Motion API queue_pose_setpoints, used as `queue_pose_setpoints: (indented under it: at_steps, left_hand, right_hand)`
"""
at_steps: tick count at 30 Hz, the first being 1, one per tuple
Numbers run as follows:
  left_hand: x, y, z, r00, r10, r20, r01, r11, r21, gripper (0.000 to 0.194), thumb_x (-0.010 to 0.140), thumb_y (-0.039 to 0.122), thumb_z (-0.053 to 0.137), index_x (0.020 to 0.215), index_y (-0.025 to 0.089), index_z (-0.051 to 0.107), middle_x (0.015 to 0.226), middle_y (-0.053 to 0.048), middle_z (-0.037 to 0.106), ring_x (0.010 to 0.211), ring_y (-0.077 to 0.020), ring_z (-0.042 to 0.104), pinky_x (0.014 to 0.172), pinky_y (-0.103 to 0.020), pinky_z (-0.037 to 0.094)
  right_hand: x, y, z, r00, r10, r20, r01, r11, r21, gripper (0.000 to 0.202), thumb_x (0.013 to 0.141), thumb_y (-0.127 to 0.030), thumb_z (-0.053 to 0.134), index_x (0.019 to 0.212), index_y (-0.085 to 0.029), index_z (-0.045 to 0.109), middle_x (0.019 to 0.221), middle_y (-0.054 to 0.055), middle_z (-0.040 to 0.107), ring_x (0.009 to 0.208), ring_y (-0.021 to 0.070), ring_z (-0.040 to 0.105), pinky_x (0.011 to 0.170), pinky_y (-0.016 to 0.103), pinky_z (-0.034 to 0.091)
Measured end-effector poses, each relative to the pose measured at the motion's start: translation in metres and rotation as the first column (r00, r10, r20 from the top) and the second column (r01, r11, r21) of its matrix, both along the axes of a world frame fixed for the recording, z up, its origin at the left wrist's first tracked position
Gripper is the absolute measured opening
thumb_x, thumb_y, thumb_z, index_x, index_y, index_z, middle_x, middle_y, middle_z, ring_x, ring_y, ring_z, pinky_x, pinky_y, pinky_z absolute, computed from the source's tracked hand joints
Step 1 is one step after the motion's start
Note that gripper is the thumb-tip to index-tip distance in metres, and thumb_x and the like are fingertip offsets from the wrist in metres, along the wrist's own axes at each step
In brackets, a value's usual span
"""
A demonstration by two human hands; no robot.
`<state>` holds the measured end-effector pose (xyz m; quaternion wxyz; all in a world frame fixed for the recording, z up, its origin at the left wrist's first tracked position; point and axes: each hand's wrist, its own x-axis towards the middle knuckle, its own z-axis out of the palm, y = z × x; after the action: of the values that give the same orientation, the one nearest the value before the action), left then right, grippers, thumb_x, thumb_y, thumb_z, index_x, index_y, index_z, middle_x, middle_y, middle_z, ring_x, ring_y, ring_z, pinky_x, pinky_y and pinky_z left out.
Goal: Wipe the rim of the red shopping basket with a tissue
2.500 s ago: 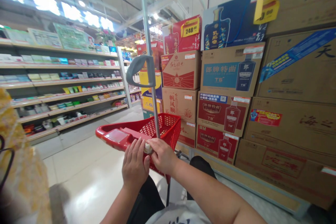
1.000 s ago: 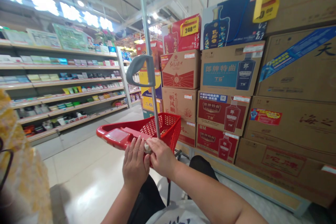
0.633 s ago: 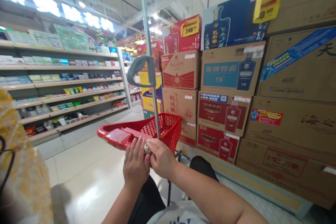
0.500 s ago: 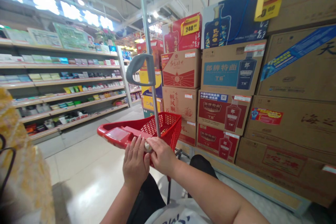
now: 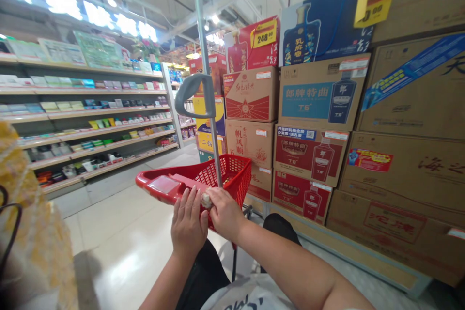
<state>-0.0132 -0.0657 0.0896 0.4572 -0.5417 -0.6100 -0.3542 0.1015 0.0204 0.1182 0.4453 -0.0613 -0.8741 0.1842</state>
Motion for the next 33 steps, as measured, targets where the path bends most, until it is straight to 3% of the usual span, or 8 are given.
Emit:
queue_pose_setpoints:
  at_steps: [6, 15, 20, 25, 33]
  left_hand:
    - [0.000, -0.001, 0.002, 1.000, -0.002, 0.003, 0.002, 1.000, 0.006, 0.054, 0.087, 0.025, 0.044, 0.138, 0.011, 0.037, 0.138, -0.016, 0.044, 0.132, -0.0312, 0.033, 0.108, -0.049, 0.027]
    - [0.000, 0.000, 0.002, 1.000, 0.005, -0.003, -0.005, 1.000, -0.007, 0.047, 0.087, 0.024, 0.045, 0.132, 0.013, 0.045, 0.136, -0.014, 0.047, 0.131, -0.0303, 0.036, 0.109, -0.051, 0.024]
    - [0.000, -0.002, 0.001, 1.000, 0.010, 0.002, -0.010, 1.000, -0.008, 0.048, 0.087, 0.023, 0.045, 0.133, 0.012, 0.044, 0.136, -0.014, 0.046, 0.131, -0.0308, 0.034, 0.108, -0.050, 0.025]
    - [0.000, -0.002, 0.000, 1.000, 0.005, 0.020, -0.005, 1.000, 0.017, 0.050, 0.088, 0.021, 0.043, 0.137, 0.012, 0.039, 0.137, -0.015, 0.046, 0.132, -0.0301, 0.034, 0.107, -0.049, 0.028]
    - [0.001, 0.000, 0.001, 0.999, -0.043, 0.026, 0.043, 0.999, 0.017, 0.050, 0.087, 0.020, 0.045, 0.136, 0.015, 0.039, 0.138, -0.014, 0.045, 0.132, -0.0297, 0.033, 0.107, -0.048, 0.031]
  right_hand:
    - [0.002, 0.001, -0.002, 0.998, 0.063, 0.013, -0.064, 0.997, 0.049, 0.054, 0.079, -0.006, 0.041, 0.132, -0.015, 0.045, 0.130, 0.011, 0.051, 0.125, 0.0180, 0.041, 0.110, 0.039, 0.032]
    - [0.002, 0.010, -0.006, 1.000, -0.008, -0.013, 0.008, 1.000, 0.003, 0.050, 0.077, -0.005, 0.042, 0.125, -0.015, 0.051, 0.125, 0.010, 0.055, 0.121, 0.0178, 0.045, 0.107, 0.039, 0.036]
    - [0.001, 0.000, -0.002, 1.000, -0.018, -0.011, 0.018, 1.000, 0.001, 0.052, 0.077, -0.005, 0.041, 0.127, -0.017, 0.050, 0.126, 0.010, 0.054, 0.121, 0.0182, 0.045, 0.108, 0.040, 0.036]
    - [0.003, -0.014, 0.003, 1.000, 0.020, 0.016, -0.022, 0.995, 0.093, 0.052, 0.077, -0.007, 0.043, 0.128, -0.013, 0.049, 0.130, 0.012, 0.052, 0.125, 0.0198, 0.042, 0.110, 0.041, 0.032]
    - [0.003, -0.004, -0.002, 0.999, -0.044, 0.022, 0.042, 0.998, 0.050, 0.056, 0.076, -0.007, 0.043, 0.132, -0.013, 0.045, 0.130, 0.014, 0.051, 0.124, 0.0217, 0.042, 0.109, 0.043, 0.034]
